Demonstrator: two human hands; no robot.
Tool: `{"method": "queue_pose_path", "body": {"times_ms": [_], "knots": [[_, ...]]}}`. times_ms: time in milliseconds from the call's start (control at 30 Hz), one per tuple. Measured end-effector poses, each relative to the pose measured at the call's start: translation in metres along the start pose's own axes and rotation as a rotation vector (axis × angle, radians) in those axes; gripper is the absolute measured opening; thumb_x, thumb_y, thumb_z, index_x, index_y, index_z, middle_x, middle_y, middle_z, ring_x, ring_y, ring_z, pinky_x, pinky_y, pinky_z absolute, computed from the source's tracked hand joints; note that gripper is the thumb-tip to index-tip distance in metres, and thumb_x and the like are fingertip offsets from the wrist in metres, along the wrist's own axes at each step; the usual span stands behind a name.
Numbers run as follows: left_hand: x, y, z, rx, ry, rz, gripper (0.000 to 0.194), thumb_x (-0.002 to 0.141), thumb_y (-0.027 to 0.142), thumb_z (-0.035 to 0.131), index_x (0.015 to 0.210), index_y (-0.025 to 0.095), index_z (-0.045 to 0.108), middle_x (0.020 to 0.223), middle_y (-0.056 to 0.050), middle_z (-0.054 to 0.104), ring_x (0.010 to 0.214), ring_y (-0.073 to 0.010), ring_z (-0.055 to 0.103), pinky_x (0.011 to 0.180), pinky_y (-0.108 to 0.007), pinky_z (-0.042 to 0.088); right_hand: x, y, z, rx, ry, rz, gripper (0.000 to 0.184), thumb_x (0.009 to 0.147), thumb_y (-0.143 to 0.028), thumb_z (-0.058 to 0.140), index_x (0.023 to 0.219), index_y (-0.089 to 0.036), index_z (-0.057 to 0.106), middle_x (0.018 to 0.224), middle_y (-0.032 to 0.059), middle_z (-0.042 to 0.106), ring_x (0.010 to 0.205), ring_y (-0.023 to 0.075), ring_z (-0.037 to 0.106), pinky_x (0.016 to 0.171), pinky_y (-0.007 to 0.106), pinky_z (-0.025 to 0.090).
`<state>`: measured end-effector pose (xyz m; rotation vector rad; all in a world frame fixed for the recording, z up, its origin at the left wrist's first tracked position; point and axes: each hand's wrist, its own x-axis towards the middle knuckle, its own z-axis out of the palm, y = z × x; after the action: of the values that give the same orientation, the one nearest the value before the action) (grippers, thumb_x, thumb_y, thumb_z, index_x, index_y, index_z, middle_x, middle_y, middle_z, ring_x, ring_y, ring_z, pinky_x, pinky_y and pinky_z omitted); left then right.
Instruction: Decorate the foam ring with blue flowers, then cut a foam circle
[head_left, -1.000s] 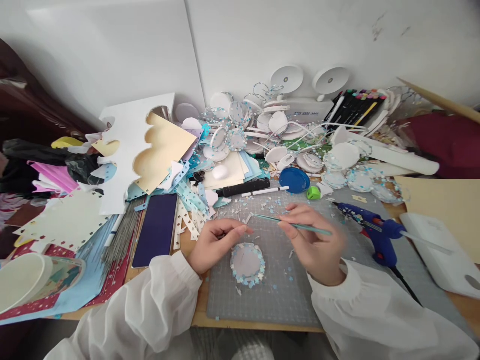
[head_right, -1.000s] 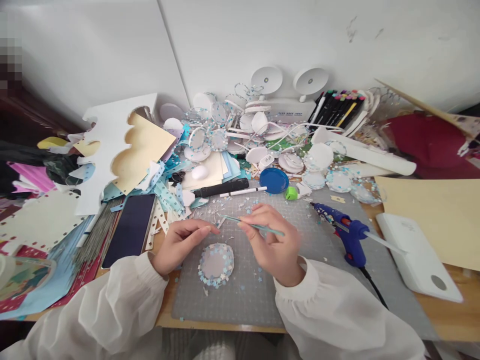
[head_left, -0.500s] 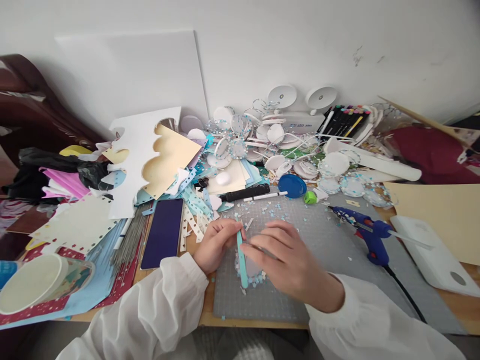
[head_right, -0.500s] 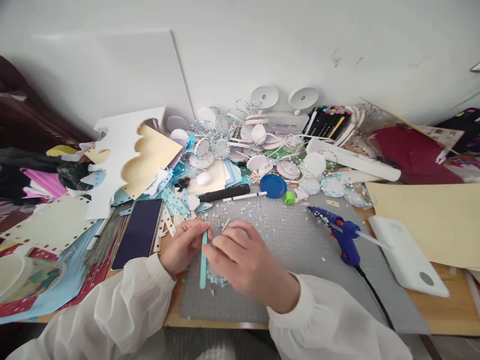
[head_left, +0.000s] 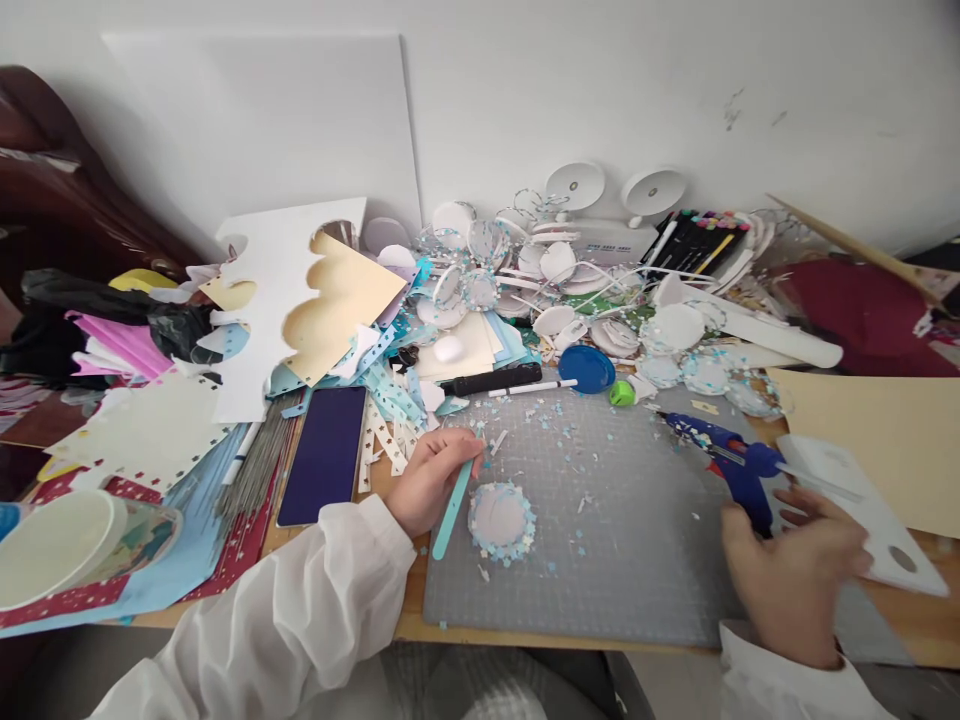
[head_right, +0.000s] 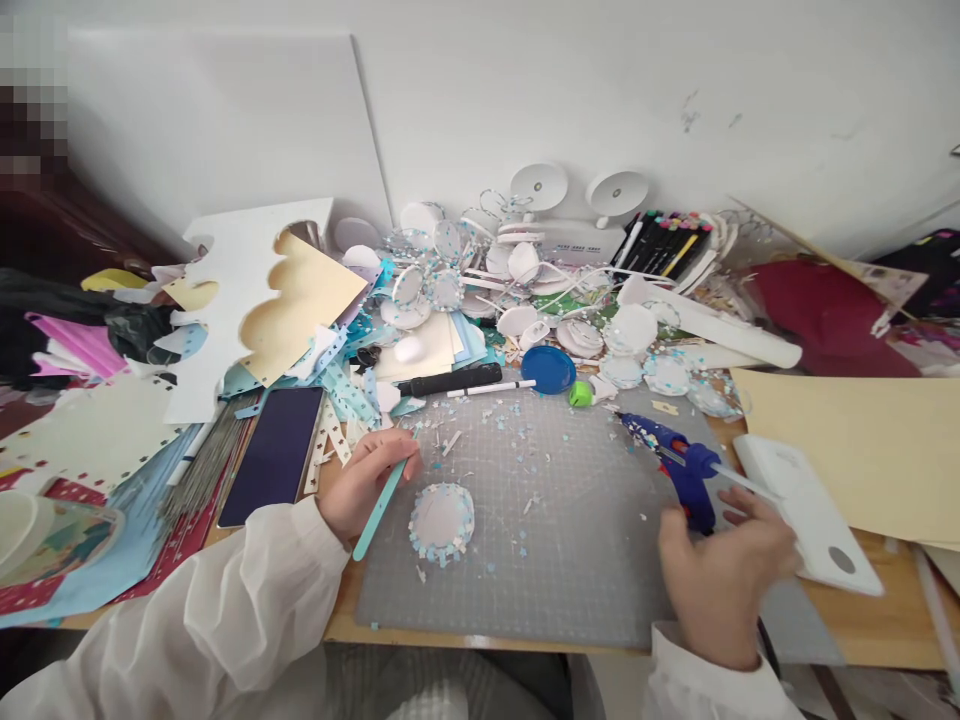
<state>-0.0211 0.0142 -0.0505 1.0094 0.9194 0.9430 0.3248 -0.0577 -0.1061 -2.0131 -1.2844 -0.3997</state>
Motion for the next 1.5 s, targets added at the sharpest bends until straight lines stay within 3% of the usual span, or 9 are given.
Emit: {"method": "queue_pose_path", "body": {"times_ms": [133, 267, 400, 467, 633, 800, 1000, 1267, 1500], "knots": [[0.000, -0.001, -0.001, 0.001, -0.002, 0.011, 0.035, 0.074, 0.037, 0.059, 0.047, 0.016, 0.050, 0.050, 0.002, 0.043, 0.052, -0.0095, 0.037, 0.054, -0.025, 0.029, 0.012, 0.000, 0.010, -0.118, -0.156, -0.095, 0.030, 0.069, -0.031, 0.061, 0.068, -0.027, 0.031, 0.058, -0.0010, 0.032, 0.052, 0.0245, 0.044, 0.051, 0.039, 0.030], [0.000, -0.001, -0.002, 0.007, -0.009, 0.012, 0.035, 0.074, 0.037, 0.059, 0.047, 0.016, 0.050, 0.048, 0.002, 0.041, 0.051, -0.0095, 0.035, 0.054, -0.025, 0.028, 0.021, -0.017, 0.010, -0.125, -0.156, -0.141, 0.036, 0.069, -0.030, 0.062, 0.064, -0.028, 0.027, 0.052, -0.0023, 0.028, 0.050, 0.0253, 0.044, 0.053, 0.039, 0.028], [0.001, -0.001, -0.002, 0.029, -0.020, 0.014, 0.036, 0.075, 0.038, 0.059, 0.047, 0.016, 0.050, 0.049, 0.002, 0.043, 0.051, -0.0096, 0.036, 0.054, -0.025, 0.028, 0.039, -0.048, 0.002, -0.101, -0.064, 0.017, 0.038, 0.056, -0.036, 0.074, 0.067, -0.027, 0.039, 0.053, 0.0020, 0.043, 0.049, 0.0231, 0.047, 0.049, 0.036, 0.030], [0.001, -0.001, -0.001, 0.043, -0.028, 0.018, 0.037, 0.075, 0.038, 0.058, 0.047, 0.016, 0.049, 0.049, 0.002, 0.041, 0.051, -0.0094, 0.035, 0.053, -0.025, 0.027, 0.046, -0.067, -0.001, -0.076, -0.103, 0.121, 0.035, 0.059, -0.042, 0.072, 0.058, -0.027, 0.041, 0.049, 0.0032, 0.044, 0.047, 0.0211, 0.047, 0.048, 0.035, 0.030], [0.002, -0.003, -0.002, 0.099, -0.050, 0.036, 0.039, 0.077, 0.038, 0.056, 0.046, 0.016, 0.049, 0.048, 0.003, 0.040, 0.051, -0.0093, 0.035, 0.054, -0.025, 0.027, 0.048, -0.112, 0.007, 0.198, -0.191, 0.166, 0.028, 0.055, -0.039, 0.069, 0.049, -0.023, 0.047, 0.047, 0.0017, 0.051, 0.046, 0.0177, 0.051, 0.050, 0.031, 0.038], [0.002, -0.011, -0.008, 0.174, -0.109, 0.058, 0.040, 0.080, 0.039, 0.057, 0.048, 0.016, 0.051, 0.046, 0.003, 0.038, 0.048, -0.0083, 0.033, 0.050, -0.025, 0.024, 0.025, -0.140, 0.024, 0.486, -0.385, -0.009, 0.029, 0.059, -0.035, 0.062, 0.043, -0.022, 0.041, 0.038, -0.0042, 0.044, 0.037, 0.0101, 0.040, 0.040, 0.025, 0.034], [-0.002, -0.013, -0.009, 0.248, -0.215, 0.060, 0.043, 0.082, 0.041, 0.057, 0.049, 0.015, 0.050, 0.048, 0.003, 0.041, 0.049, -0.0081, 0.036, 0.051, -0.024, 0.026, 0.005, -0.137, 0.032, 0.609, -0.468, -0.154, 0.029, 0.061, -0.026, 0.057, 0.040, -0.021, 0.036, 0.034, -0.0052, 0.037, 0.033, 0.0076, 0.035, 0.035, 0.022, 0.029], [-0.004, -0.007, -0.005, 0.323, -0.317, 0.091, 0.046, 0.085, 0.042, 0.053, 0.049, 0.015, 0.045, 0.049, 0.003, 0.040, 0.047, -0.0076, 0.035, 0.046, -0.023, 0.025, 0.005, -0.131, 0.032, 0.615, -0.386, -0.313, 0.031, 0.062, -0.020, 0.055, 0.040, -0.021, 0.033, 0.033, -0.0065, 0.033, 0.034, 0.0067, 0.032, 0.037, 0.021, 0.030], [-0.003, -0.008, -0.005, 0.317, -0.332, 0.108, 0.045, 0.086, 0.040, 0.053, 0.049, 0.015, 0.048, 0.049, 0.002, 0.043, 0.046, -0.0074, 0.037, 0.046, -0.022, 0.027, 0.003, -0.128, 0.035, 0.579, -0.356, -0.347, 0.031, 0.064, -0.020, 0.056, 0.042, -0.021, 0.034, 0.035, -0.0059, 0.036, 0.037, 0.0078, 0.034, 0.040, 0.023, 0.032]]}}
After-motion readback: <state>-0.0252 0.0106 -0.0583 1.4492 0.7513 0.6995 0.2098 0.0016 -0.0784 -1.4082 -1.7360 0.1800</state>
